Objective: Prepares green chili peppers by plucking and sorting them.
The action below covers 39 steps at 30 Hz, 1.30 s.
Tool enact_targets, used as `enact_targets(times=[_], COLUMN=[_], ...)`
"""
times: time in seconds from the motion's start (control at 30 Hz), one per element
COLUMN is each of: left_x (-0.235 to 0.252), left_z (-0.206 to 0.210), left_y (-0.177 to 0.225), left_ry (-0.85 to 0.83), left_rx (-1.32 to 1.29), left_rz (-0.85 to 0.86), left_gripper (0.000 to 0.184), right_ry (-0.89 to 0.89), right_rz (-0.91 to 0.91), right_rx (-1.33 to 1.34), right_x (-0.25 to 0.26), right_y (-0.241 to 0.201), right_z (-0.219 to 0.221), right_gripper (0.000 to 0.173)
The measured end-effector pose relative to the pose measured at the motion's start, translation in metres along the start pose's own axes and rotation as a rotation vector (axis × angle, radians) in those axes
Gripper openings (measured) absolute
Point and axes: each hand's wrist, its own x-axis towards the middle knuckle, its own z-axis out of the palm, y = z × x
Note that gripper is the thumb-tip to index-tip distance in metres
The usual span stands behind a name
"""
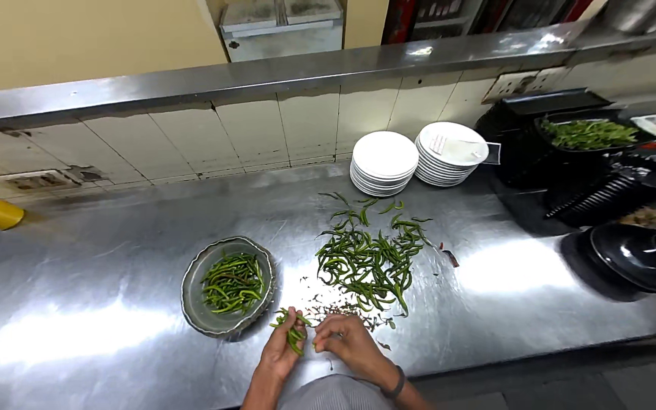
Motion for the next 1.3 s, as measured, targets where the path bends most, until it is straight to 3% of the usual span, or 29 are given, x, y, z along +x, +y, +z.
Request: enact_targets(times=[0.1,0.17,0.3,0.43,0.53,0.67,0.77,0.87,0.97,1.13,1.3], left_x=[-0.008,-0.012,-0.018,-0.016,-0.018,-0.016,-0.014,-0.012,-0.009,0.001,-0.001], left_z=[0.001,0.002,-0.003,-0.003,0.000,-0.001,0.002,0.010,0.018,0.027,0.035], left_y=[0.003,0.004,0.002,-0.007,-0.007,-0.008,-0.011,-0.010,-0.011,-0.011,-0.014], left_ry=[0.057,0.099,0.018,0.016,0.006,-0.001,-0.003,-0.027,-0.053,-0.137,-0.148], left_rx=[0.047,0.007,0.046,0.115,0.164,0.208,0.261,0.324,0.400,0.463,0.496], left_rz=[-0.044,-0.057,-0.089,-0.122,-0.109,-0.077,-0.066,-0.048,-0.014,0.039,0.181], left_gripper=[0.029,0.024,0.018,0.017,0.014,0.013,0.013,0.012,0.015,0.021,0.023], right_ry=[-0.072,0.014,0.278,0.163,0.220,0.423,0.469,0.487,0.431,0.129,0.045], right_rz=[0.394,0.513,0.628,0.659,0.632,0.601,0.584,0.643,0.620,0.501,0.587], right_rx=[-0.202,-0.377,-0.772,-0.970,-0.795,-0.097,0.436,0.768,0.826,0.921,0.735], right_x=[0.005,0.011,0.031,0.046,0.049,0.050,0.044,0.038,0.030,0.015,0.006], right_y=[0.024,0.043,0.060,0.075,0.066,0.060,0.054,0.049,0.039,0.017,0.017], right_z=[-0.013,-0.023,-0.051,-0.068,-0.081,-0.096,-0.094,-0.086,-0.073,-0.045,-0.023], right_gripper=[0.022,0.026,0.029,0.027,0.027,0.023,0.018,0.021,0.019,0.019,0.023])
